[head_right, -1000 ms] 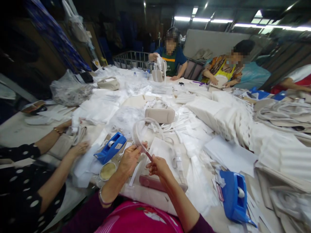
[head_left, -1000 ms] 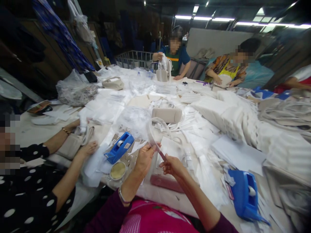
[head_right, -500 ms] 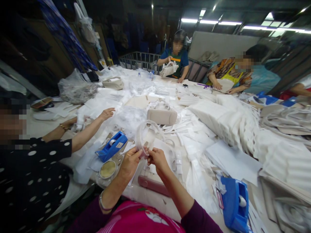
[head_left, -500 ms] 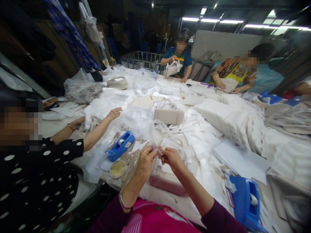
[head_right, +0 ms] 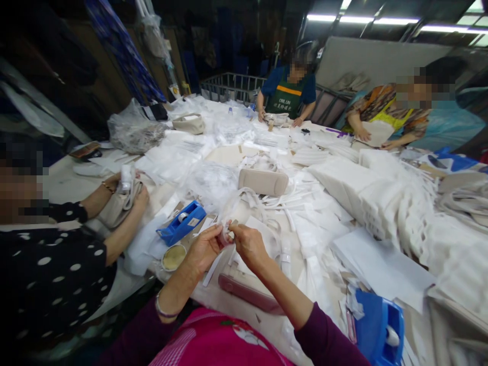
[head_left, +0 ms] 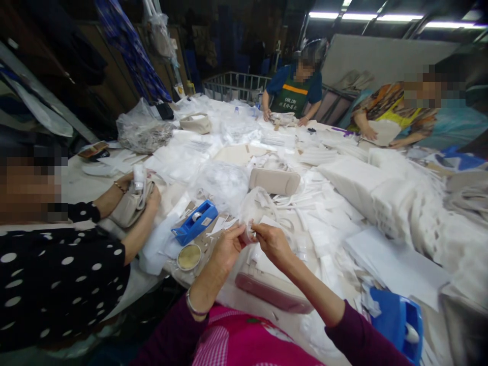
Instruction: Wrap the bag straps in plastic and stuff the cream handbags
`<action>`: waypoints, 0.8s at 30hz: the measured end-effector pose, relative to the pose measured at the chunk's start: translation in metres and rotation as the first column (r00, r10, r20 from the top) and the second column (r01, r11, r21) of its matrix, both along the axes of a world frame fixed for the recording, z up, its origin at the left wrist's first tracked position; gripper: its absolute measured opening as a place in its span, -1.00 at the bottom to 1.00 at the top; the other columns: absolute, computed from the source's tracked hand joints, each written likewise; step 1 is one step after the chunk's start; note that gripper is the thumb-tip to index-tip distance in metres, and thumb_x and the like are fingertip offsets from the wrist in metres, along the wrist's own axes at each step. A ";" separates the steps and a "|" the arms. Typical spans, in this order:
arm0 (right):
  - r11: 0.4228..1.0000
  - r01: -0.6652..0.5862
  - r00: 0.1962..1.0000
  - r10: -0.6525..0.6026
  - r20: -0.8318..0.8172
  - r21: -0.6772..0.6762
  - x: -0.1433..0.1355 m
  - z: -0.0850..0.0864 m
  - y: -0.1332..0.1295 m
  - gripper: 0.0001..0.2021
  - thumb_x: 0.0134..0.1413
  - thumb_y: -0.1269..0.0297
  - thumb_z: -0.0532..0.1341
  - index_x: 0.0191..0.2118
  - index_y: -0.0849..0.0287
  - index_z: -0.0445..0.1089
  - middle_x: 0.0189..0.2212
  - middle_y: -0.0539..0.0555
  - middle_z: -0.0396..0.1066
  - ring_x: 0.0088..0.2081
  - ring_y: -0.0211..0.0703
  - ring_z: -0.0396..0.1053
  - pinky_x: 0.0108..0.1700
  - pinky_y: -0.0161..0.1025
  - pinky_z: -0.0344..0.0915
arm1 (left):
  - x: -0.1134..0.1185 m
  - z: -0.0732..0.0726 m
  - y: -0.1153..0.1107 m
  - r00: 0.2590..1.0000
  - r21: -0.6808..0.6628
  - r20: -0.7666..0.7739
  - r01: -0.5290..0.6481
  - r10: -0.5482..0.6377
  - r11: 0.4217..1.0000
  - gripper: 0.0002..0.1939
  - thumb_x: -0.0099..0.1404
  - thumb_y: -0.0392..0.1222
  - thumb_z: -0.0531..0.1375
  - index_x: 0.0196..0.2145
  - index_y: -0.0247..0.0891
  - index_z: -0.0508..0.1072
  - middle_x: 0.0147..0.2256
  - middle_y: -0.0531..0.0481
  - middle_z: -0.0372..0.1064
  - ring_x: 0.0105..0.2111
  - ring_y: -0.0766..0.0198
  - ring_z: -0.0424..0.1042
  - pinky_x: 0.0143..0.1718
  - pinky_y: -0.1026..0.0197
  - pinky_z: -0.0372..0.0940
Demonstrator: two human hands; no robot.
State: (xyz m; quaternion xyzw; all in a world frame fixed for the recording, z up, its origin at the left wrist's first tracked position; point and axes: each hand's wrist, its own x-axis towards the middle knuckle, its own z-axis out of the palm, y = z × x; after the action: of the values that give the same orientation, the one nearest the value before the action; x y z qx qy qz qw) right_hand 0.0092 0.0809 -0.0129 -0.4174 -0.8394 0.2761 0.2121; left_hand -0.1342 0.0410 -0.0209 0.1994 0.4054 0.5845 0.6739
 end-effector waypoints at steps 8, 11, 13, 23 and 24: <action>0.986 0.084 0.974 -0.112 -0.197 -0.145 -0.002 -0.001 -0.001 -0.81 0.08 0.43 0.02 -0.34 0.11 0.37 -0.53 -0.04 0.34 -0.49 -0.25 0.25 -0.38 -0.34 0.09 | 0.001 -0.001 -0.004 0.996 0.043 0.011 0.089 -0.090 0.995 -0.76 0.07 -0.27 0.29 -0.24 -0.31 0.50 -0.37 -0.01 0.42 -0.44 0.38 0.37 -0.35 0.32 0.27; 0.946 0.240 0.897 -0.302 -0.323 -0.219 0.001 0.002 -0.007 -0.86 0.11 0.30 0.09 -0.28 0.11 0.40 -0.50 -0.03 0.36 -0.44 -0.23 0.28 -0.34 -0.32 0.13 | 0.010 0.001 -0.005 0.994 0.071 -0.108 0.005 0.003 0.997 -0.79 0.07 -0.26 0.28 -0.27 -0.33 0.51 -0.39 -0.03 0.42 -0.42 0.35 0.37 -0.32 0.30 0.28; 0.918 0.307 0.847 -0.385 -0.367 -0.252 0.003 0.005 -0.013 -0.85 0.10 0.22 0.14 -0.33 0.12 0.43 -0.47 0.00 0.34 -0.40 -0.21 0.26 -0.31 -0.29 0.15 | 0.018 0.001 -0.006 0.973 0.097 -0.217 -0.058 0.078 0.994 -0.81 0.10 -0.23 0.27 -0.30 -0.34 0.51 -0.41 -0.02 0.43 -0.42 0.33 0.37 -0.29 0.29 0.29; 0.758 0.460 0.688 -0.633 -0.354 -0.462 0.005 -0.002 -0.031 -0.75 -0.13 0.11 0.32 -0.36 0.17 0.39 -0.53 -0.07 0.19 -0.44 -0.23 0.15 -0.36 -0.27 0.10 | 0.046 -0.020 -0.013 0.811 0.133 -0.553 -0.139 0.190 0.981 -0.68 0.14 -0.11 0.26 -0.15 -0.28 0.51 -0.31 0.01 0.48 -0.30 0.23 0.41 -0.22 0.26 0.31; 0.755 0.423 0.682 -0.629 -0.373 -0.500 0.005 -0.004 -0.030 -0.76 -0.14 0.11 0.32 -0.42 0.17 0.39 -0.54 -0.06 0.20 -0.44 -0.23 0.15 -0.36 -0.27 0.09 | 0.048 -0.022 -0.014 0.798 0.142 -0.570 -0.139 0.195 0.980 -0.68 0.14 -0.11 0.26 -0.14 -0.28 0.51 -0.30 0.01 0.48 -0.29 0.22 0.41 -0.21 0.25 0.32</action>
State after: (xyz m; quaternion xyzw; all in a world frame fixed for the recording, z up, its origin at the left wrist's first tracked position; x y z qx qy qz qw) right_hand 0.0145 0.0504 -0.0169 -0.5865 -0.5207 0.4580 0.4185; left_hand -0.0864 0.0271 -0.0431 0.3629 0.5803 0.5709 0.4535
